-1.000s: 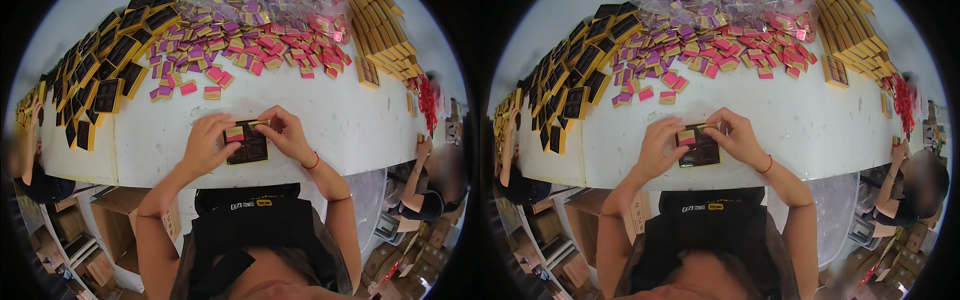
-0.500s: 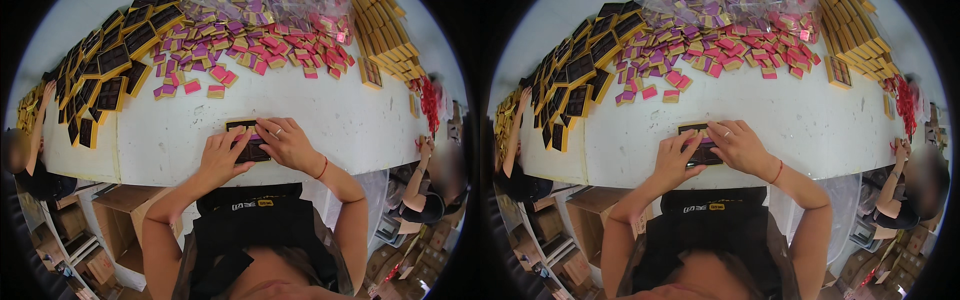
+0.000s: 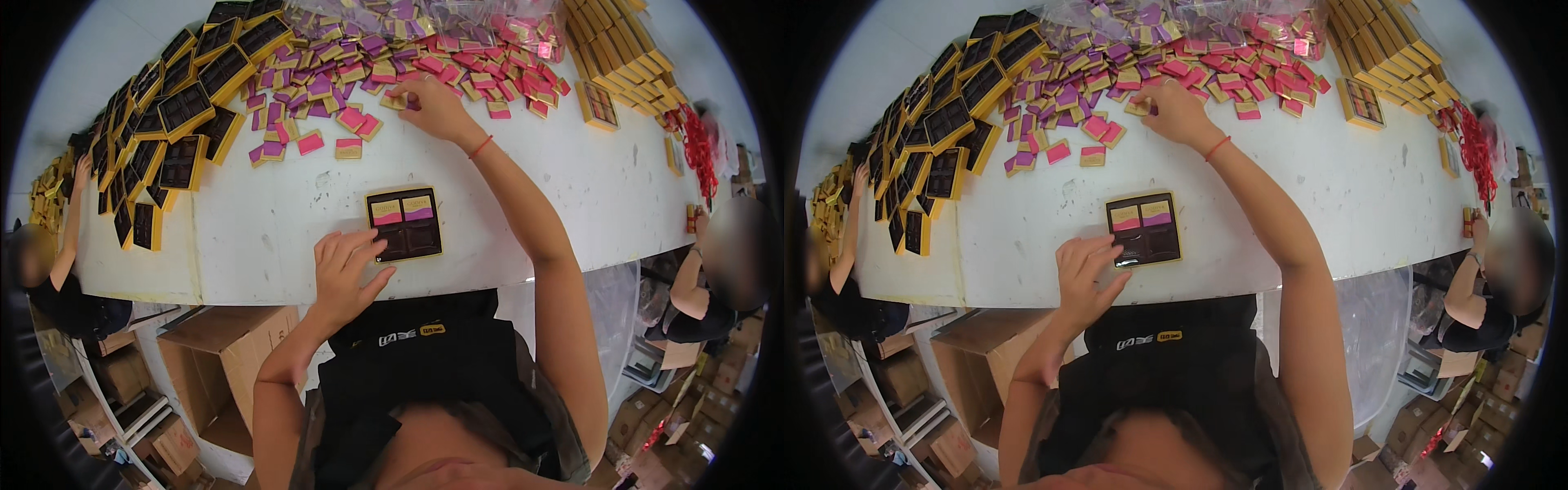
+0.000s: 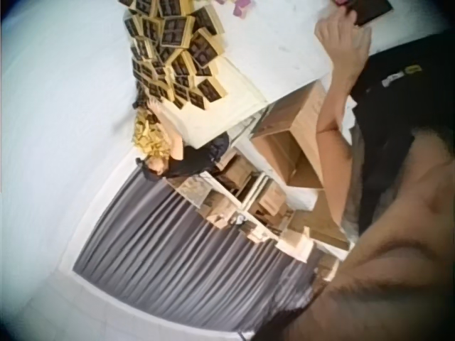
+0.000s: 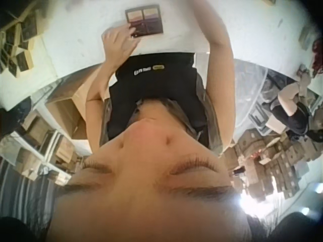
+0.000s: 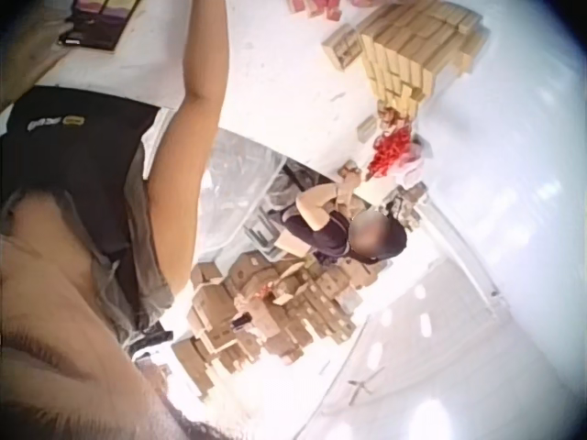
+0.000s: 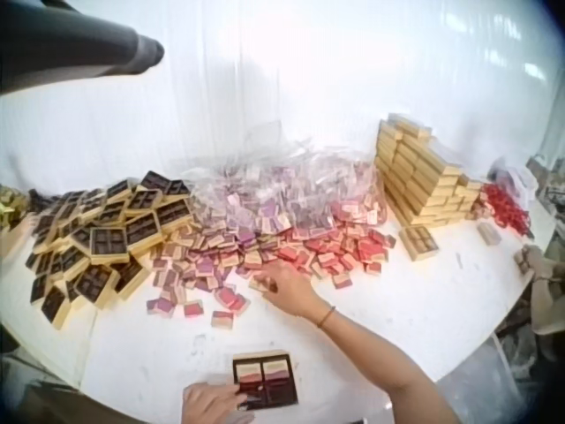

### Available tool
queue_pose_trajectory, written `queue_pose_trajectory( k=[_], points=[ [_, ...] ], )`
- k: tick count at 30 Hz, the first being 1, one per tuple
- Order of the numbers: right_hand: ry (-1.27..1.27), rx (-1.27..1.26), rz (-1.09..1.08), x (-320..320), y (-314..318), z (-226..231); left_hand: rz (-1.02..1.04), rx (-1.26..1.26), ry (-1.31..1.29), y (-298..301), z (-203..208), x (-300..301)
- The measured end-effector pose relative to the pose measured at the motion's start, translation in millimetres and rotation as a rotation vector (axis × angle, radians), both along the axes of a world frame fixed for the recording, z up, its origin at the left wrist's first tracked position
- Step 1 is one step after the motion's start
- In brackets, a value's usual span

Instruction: The person assembles small rectangular cosmetic palettes by placing four individually wrapped colored blocks into each compartment of a black tray. They repeatedly pick up the blocks, arrange them, and move the completed palettes to a stack on the right side of the table.

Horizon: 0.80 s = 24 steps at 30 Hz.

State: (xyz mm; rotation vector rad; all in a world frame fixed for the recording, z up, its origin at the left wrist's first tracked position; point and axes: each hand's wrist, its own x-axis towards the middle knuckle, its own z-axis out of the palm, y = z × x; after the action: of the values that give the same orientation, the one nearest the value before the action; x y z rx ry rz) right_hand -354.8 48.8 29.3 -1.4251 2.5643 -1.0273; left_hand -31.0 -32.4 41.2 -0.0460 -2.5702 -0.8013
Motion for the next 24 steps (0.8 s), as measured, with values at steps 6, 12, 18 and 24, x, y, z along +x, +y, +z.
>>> queue_pose_trajectory(
  k=[6,12,18,24],
  points=[
    [-0.045,0.118,0.261,-13.2,21.1,14.6,0.010,0.076,0.060,13.7,-10.3,6.1],
    [-0.057,0.196,0.124,4.3,18.2,46.3,0.045,0.094,0.094,14.9,-13.3,5.8],
    [-0.574,-0.091,0.373,128.0,56.2,54.6,0.113,0.197,0.099,19.1,-22.6,9.5],
    [-0.073,-0.170,0.305,169.6,75.7,29.1,0.148,0.125,0.111,22.1,-17.8,6.9]
  ],
)
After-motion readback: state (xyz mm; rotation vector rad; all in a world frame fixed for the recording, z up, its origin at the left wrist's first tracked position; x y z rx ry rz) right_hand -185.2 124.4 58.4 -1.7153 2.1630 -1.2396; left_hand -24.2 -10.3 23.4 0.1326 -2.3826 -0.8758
